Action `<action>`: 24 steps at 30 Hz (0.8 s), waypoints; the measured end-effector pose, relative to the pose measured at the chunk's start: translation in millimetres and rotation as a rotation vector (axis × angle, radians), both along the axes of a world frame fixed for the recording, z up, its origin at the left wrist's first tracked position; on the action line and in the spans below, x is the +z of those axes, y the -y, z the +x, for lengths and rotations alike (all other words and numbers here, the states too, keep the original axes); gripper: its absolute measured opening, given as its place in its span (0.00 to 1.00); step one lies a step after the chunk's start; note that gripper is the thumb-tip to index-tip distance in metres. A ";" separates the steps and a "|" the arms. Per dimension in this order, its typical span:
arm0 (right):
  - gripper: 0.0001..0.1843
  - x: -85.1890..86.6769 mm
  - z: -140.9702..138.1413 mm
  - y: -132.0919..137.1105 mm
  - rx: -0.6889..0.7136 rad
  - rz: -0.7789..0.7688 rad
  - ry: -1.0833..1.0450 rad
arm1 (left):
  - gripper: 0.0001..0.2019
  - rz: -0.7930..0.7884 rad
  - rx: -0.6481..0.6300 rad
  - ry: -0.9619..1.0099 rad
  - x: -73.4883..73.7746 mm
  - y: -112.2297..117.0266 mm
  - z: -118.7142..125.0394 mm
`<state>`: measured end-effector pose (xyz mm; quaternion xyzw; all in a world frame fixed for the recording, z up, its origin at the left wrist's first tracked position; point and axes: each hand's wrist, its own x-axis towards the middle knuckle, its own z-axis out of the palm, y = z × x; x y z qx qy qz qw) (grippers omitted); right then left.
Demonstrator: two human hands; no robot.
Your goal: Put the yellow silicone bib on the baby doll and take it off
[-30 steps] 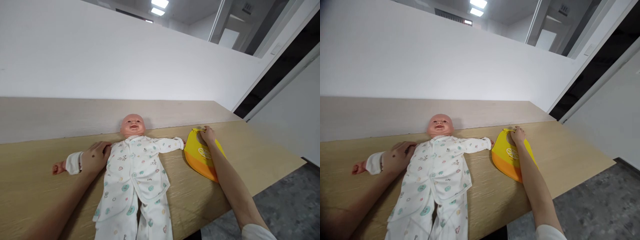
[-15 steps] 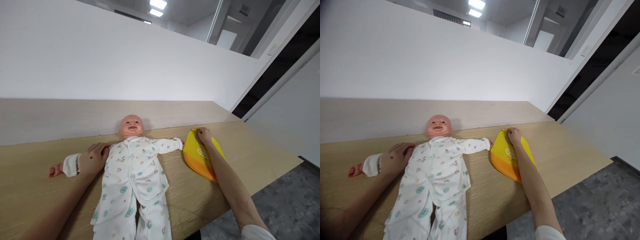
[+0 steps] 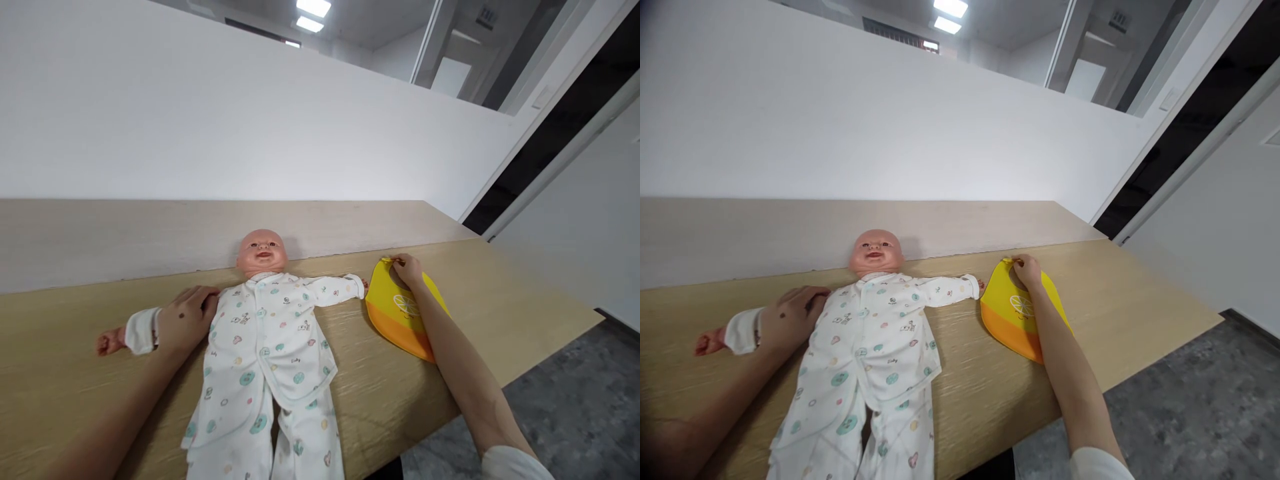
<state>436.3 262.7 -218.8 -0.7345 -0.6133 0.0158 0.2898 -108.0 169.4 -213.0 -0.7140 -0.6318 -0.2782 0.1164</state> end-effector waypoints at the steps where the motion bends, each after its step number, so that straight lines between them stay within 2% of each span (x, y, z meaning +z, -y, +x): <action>1: 0.16 -0.2 0.1 0.0 -0.002 -0.002 -0.011 | 0.16 0.001 -0.004 0.002 0.0 0.1 -0.3; 11: 0.22 -2.1 0.4 -0.3 0.005 0.028 -0.120 | 0.16 -0.020 -0.018 0.025 1.7 1.3 0.9; 15: 0.24 3.3 0.8 2.6 -0.092 0.139 -0.214 | 0.17 -0.029 -0.013 0.027 2.1 2.0 1.1; 20: 0.19 9.6 10.3 4.7 -0.245 0.241 -0.438 | 0.17 -0.014 -0.007 0.031 2.0 2.2 1.7; 24: 0.16 8.4 16.3 2.0 -0.276 0.201 -0.695 | 0.18 -0.006 -0.010 0.033 1.3 1.6 1.5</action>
